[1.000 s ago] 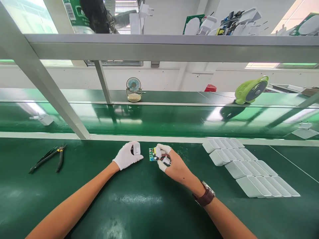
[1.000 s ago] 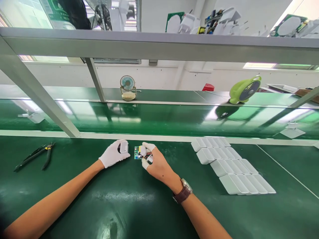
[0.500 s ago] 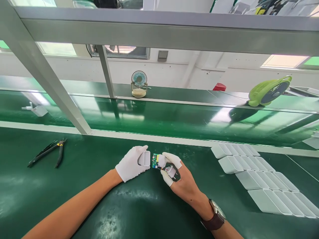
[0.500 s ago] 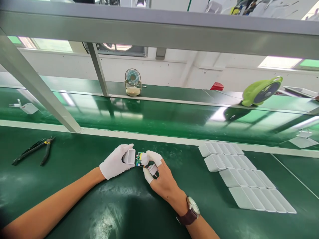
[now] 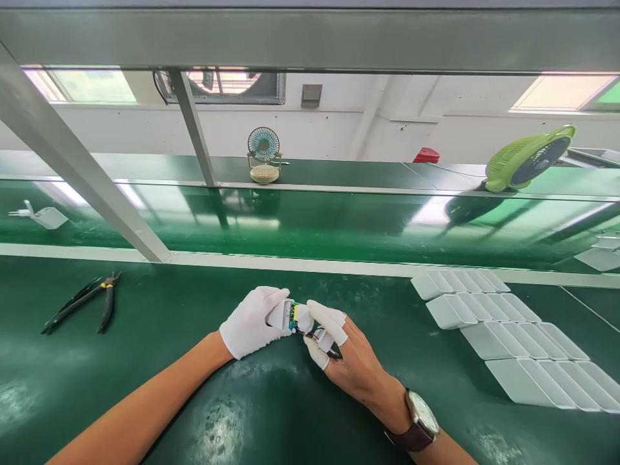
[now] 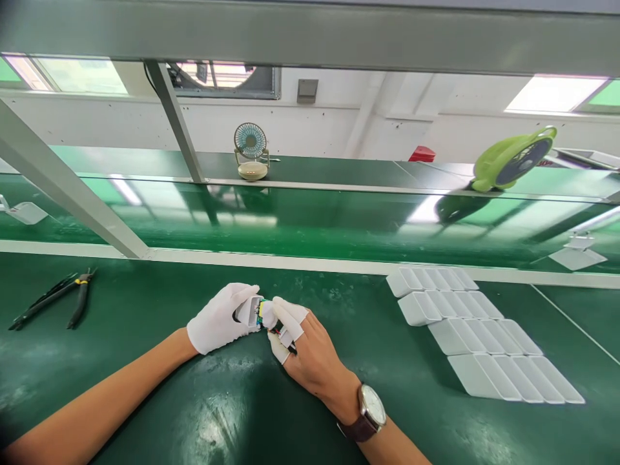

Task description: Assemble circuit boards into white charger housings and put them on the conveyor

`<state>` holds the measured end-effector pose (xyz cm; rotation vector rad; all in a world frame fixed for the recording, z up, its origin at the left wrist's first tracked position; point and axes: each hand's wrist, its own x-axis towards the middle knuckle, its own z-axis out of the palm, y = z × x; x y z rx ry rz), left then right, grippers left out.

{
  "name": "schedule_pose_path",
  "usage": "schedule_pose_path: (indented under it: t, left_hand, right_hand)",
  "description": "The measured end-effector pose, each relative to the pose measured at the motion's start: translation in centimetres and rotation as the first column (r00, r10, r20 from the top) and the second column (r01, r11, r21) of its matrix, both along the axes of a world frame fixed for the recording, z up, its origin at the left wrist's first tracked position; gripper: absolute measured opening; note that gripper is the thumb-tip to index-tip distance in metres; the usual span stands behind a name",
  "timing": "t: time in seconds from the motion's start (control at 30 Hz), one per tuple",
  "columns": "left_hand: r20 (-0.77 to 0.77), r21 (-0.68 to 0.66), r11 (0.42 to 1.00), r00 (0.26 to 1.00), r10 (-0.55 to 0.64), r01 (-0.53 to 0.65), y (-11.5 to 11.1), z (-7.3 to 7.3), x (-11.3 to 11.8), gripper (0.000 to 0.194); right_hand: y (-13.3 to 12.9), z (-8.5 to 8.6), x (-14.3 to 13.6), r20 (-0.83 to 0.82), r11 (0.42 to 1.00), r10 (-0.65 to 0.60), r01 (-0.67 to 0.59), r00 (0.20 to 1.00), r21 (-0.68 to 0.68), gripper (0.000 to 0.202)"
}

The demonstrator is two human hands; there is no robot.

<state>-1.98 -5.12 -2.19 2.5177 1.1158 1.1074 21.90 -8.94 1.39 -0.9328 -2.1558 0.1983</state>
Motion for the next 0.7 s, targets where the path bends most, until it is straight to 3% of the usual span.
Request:
schedule_pose_path:
  t: [0.43,0.7]
  left_hand:
    - [0.026,0.056,0.995,0.996,-0.080,0.078,0.0,0.5,0.3,0.070]
    - [0.006,0.077,0.991,0.994,-0.105,0.105,0.1,1.5,0.5,0.065]
  right_hand:
    - [-0.1,-0.3,-0.2,0.055,1.000,-0.005,0.005,0.998,0.005,0.063]
    - [-0.3,-0.2,-0.5,0.071,1.000,-0.019,0.020,0.997,-0.003,0.065]
